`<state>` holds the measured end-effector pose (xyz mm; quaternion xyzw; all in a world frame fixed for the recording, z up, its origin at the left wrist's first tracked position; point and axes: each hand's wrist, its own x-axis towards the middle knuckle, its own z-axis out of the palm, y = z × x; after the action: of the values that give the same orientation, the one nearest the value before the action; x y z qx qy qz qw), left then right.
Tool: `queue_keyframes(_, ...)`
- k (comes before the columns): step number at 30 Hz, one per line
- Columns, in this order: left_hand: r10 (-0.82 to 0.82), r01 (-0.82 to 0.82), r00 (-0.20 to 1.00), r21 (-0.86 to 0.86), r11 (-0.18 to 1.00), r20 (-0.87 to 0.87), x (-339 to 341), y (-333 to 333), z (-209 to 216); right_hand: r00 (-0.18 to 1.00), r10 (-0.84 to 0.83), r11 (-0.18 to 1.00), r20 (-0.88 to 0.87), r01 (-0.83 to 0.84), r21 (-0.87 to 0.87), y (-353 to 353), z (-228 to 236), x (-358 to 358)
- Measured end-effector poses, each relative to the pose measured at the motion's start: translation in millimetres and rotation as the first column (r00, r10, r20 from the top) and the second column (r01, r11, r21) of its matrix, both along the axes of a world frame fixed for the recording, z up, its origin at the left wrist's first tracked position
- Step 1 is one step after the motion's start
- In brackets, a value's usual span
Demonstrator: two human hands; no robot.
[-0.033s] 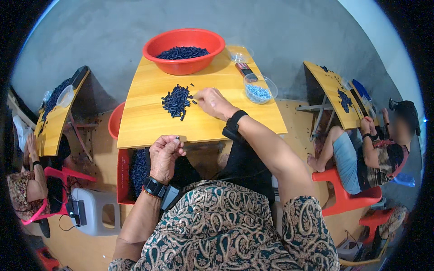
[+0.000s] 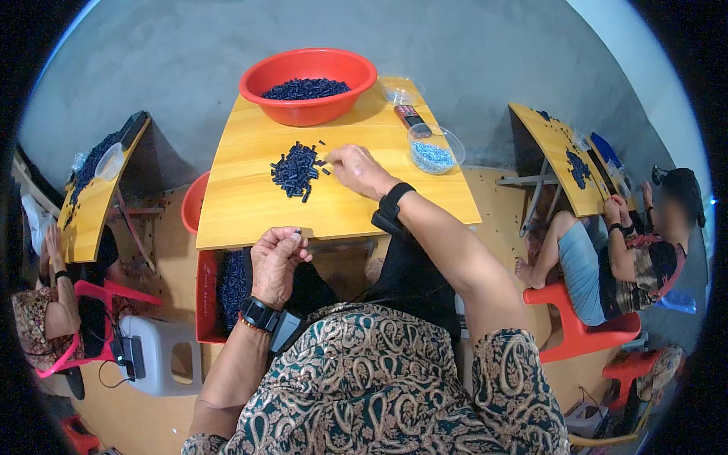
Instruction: Manually assembling small plastic components by attaching metal clips.
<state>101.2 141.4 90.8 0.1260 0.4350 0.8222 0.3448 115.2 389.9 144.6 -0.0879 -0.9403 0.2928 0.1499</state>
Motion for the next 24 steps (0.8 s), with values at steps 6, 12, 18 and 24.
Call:
queue_keyframes(6,0.01,-0.01,1.0,-0.03,0.999,-0.003,1.5,-1.5,3.2,0.999,0.031,0.993,0.015,-0.033,0.11,4.8,2.0,-16.4)
queue_keyframes(12,0.016,-0.016,1.0,-0.013,1.0,0.013,1.8,-0.4,4.1,0.999,0.051,0.985,-0.018,-0.048,0.164,7.3,-3.9,-16.6)
queue_keyframes(18,0.001,-0.001,1.0,0.005,1.0,0.011,1.3,0.3,4.0,0.999,0.022,0.995,-0.047,-0.018,0.101,11.8,-3.0,-26.2)
queue_keyframes(24,0.003,-0.003,1.0,-0.003,1.0,0.015,2.1,0.8,3.5,0.998,-0.044,0.999,-0.05,0.044,0.015,20.2,-7.7,-36.1)
